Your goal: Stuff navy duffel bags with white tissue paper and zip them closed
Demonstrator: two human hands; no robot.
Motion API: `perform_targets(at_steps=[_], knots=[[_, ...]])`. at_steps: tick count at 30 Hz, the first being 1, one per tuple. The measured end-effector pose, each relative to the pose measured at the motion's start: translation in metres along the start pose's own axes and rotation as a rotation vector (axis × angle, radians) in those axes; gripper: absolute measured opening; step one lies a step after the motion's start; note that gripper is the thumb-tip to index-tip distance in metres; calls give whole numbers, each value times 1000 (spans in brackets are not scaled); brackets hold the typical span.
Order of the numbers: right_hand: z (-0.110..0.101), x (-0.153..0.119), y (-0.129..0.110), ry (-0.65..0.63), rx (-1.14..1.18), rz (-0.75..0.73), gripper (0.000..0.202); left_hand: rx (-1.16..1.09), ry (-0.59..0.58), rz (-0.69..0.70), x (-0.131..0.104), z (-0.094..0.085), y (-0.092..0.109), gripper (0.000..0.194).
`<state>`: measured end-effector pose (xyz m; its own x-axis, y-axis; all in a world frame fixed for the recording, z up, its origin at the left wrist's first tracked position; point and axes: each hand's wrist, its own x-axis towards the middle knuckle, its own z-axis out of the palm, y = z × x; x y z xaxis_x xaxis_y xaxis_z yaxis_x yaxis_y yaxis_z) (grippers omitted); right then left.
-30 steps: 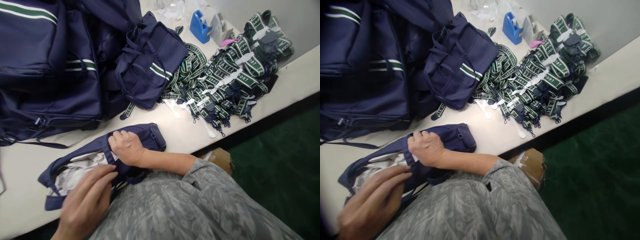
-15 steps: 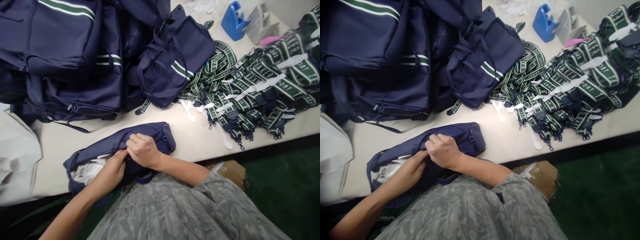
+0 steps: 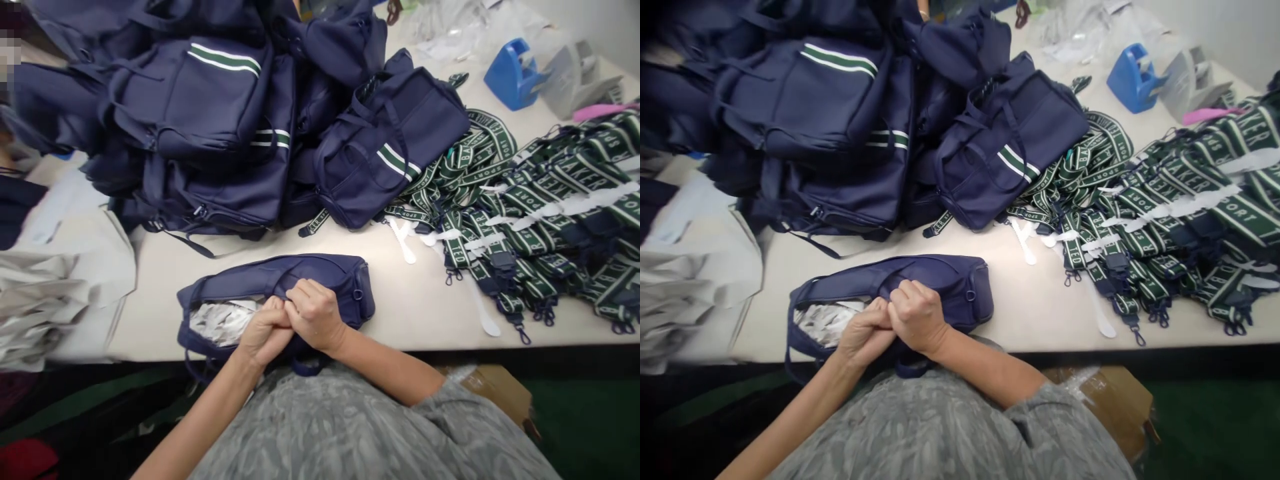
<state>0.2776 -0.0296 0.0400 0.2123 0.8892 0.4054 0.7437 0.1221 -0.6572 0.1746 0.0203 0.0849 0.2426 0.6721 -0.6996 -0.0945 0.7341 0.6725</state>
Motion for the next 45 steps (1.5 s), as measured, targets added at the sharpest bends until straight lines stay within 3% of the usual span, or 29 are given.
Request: perform_targets(at_steps=[7, 11, 14, 18, 22, 25, 28, 32, 35, 39, 40, 42, 45], knots=[[-8, -2, 12, 250, 103, 38, 18, -83, -418, -33, 1, 12, 2, 43], [-9, 13, 23, 257, 82, 28, 13, -16, -510, -19, 17, 24, 14, 35], [-18, 29, 29, 202, 114, 106, 14, 156, -463, 84, 25, 35, 20, 27], [-42, 35, 39, 85, 341, 255, 22, 616, -423, 359, 16, 35, 13, 26], [-65, 12, 67, 141, 372, 507, 31, 1036, -308, 606, 8, 11, 0, 36], [-76, -16, 80, 97, 346, 620, 32, 1288, -274, 845, 7, 2, -8, 35], [-76, -36, 75, 1, 426, 614, 22, 1450, -185, 1065, 7, 10, -17, 27], [-60, -42, 59, 19, 489, 643, 23, 1618, 10, 1084, 11, 27, -26, 40], [-50, -37, 56, 4, 474, 643, 23, 1631, -50, 1175, 11, 28, -23, 43], [-47, -29, 54, -3, 430, 658, 31, 1628, -281, 1468, 3, 4, -5, 30], [-47, -28, 53, 16, 404, 644, 30, 1644, -259, 1514, 0, -6, 1, 32], [-46, -26, 50, 67, 349, 611, 26, 1681, -101, 1557, -5, -26, 14, 41], [-44, -23, 48, 102, 321, 593, 24, 1715, 115, 1508, -6, -54, 29, 57]])
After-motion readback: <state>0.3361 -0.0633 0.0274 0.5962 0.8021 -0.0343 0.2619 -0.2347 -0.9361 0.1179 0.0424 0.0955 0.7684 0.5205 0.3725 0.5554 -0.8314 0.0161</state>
